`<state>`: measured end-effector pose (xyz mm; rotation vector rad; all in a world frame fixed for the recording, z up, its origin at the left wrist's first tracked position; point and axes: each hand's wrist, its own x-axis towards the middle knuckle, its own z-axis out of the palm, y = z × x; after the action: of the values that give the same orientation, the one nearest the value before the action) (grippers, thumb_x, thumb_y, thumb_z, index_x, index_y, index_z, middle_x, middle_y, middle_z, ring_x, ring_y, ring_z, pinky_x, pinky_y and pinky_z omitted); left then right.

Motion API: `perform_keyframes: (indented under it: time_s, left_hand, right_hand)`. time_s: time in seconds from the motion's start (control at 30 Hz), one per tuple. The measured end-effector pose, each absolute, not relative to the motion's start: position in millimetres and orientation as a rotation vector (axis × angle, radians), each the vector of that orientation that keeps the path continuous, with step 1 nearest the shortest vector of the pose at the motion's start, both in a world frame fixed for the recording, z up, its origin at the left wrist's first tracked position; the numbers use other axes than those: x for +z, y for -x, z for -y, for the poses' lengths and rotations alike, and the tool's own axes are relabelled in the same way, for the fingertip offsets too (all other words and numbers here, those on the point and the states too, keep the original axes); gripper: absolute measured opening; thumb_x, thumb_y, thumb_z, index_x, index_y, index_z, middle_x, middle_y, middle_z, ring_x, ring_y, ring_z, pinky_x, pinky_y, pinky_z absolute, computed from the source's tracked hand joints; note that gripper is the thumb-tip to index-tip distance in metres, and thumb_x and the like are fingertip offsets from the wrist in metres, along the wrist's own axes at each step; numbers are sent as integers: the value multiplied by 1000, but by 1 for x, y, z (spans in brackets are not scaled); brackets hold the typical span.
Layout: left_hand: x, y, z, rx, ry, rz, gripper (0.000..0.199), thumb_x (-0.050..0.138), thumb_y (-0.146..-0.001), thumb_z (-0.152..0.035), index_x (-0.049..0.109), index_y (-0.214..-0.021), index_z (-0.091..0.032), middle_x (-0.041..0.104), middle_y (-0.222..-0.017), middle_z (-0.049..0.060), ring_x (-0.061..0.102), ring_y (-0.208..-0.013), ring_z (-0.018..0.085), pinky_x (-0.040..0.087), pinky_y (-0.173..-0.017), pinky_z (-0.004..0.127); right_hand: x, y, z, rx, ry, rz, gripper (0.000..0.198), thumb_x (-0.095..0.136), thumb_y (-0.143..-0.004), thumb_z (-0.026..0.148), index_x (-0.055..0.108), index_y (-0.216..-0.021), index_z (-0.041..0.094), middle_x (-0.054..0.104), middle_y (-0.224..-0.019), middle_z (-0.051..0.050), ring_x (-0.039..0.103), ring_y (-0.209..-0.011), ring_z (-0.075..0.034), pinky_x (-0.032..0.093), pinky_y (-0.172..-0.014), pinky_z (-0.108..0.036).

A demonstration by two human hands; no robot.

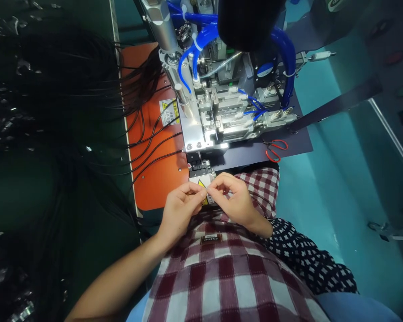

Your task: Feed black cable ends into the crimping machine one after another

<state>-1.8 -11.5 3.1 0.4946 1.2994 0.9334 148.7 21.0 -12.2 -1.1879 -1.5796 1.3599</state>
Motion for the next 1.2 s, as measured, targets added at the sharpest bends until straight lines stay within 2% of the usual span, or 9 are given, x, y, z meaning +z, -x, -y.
perform_keyframes:
  time_s: [0.17, 0.3, 0.4, 0.6, 0.77, 0.93, 1.03, 1.1, 1.2]
  left_hand:
    - [4, -2, 10, 983, -454, -1239, 19, 71, -78, -27, 58, -72, -14, 48, -57, -5, 32, -42, 2, 20, -41, 16]
    - [-1, -5, 16, 1107, -559, -1254, 14, 70, -80, -27, 62, -81, -16, 50, -60, -5, 34, -44, 2, 23, -41, 16]
    - [-7, -3, 20, 1113, -628, -1226, 13, 70, -81, -27, 64, -86, -17, 53, -63, -4, 35, -44, 2, 24, -41, 15]
    - [-6, 8, 15, 905, -652, -1060, 14, 70, -81, -28, 62, -86, -17, 47, -62, -6, 32, -41, 1, 22, -39, 16]
    - [2, 2, 14, 998, -591, -1176, 17, 71, -81, -28, 59, -80, -16, 53, -78, -3, 36, -42, -1, 21, -39, 17]
    - [6, 5, 10, 846, -581, -1212, 21, 68, -84, -33, 60, -81, -14, 43, -57, -7, 32, -42, 0, 18, -42, 16]
    - [6, 11, 3, 624, -538, -1114, 29, 72, -78, -37, 58, -76, -12, 50, -60, -4, 30, -39, -1, 15, -40, 17]
    - [7, 15, 3, 542, -495, -1059, 30, 74, -76, -37, 56, -80, -14, 53, -64, -4, 31, -38, -1, 16, -39, 17]
    - [9, 25, 11, 533, -565, -1111, 30, 73, -77, -37, 53, -88, -17, 50, -61, -7, 34, -39, 2, 19, -38, 16]
  right_hand:
    - [-10, -148, -17, 1405, 1192, 1509, 13, 58, -87, 20, 58, -73, 17, 55, -74, -1, 49, -64, -11, 38, -56, -24]
    - [-10, -147, -18, 1821, 1191, 1162, 19, 60, -86, 30, 55, -74, 17, 46, -58, 5, 38, -48, -7, 30, -46, -22]
    - [-8, -148, -21, 1979, 1119, 1015, 24, 63, -84, 34, 54, -70, 16, 42, -52, 7, 33, -46, -6, 26, -45, -21]
    - [-3, -154, -22, 1961, 1203, 1086, 22, 63, -83, 35, 55, -73, 16, 43, -56, 6, 34, -47, -6, 25, -44, -21]
    - [-1, -155, -18, 1805, 1202, 1262, 16, 56, -87, 27, 54, -74, 17, 48, -65, 4, 40, -53, -8, 32, -49, -23]
    - [1, -161, -15, 1440, 1186, 1642, 14, 53, -87, 17, 55, -73, 17, 55, -76, -1, 50, -68, -12, 40, -63, -27]
    - [0, -166, -16, 1519, 1163, 1665, 14, 54, -86, 16, 55, -72, 17, 55, -73, 0, 49, -65, -12, 40, -60, -26]
    - [-2, -169, -17, 1605, 1191, 1592, 14, 54, -87, 18, 54, -73, 17, 54, -71, 0, 48, -63, -11, 39, -58, -25]
    - [1, -174, -22, 1592, 1251, 1517, 14, 54, -88, 21, 55, -75, 17, 54, -72, 1, 48, -62, -11, 39, -56, -24]
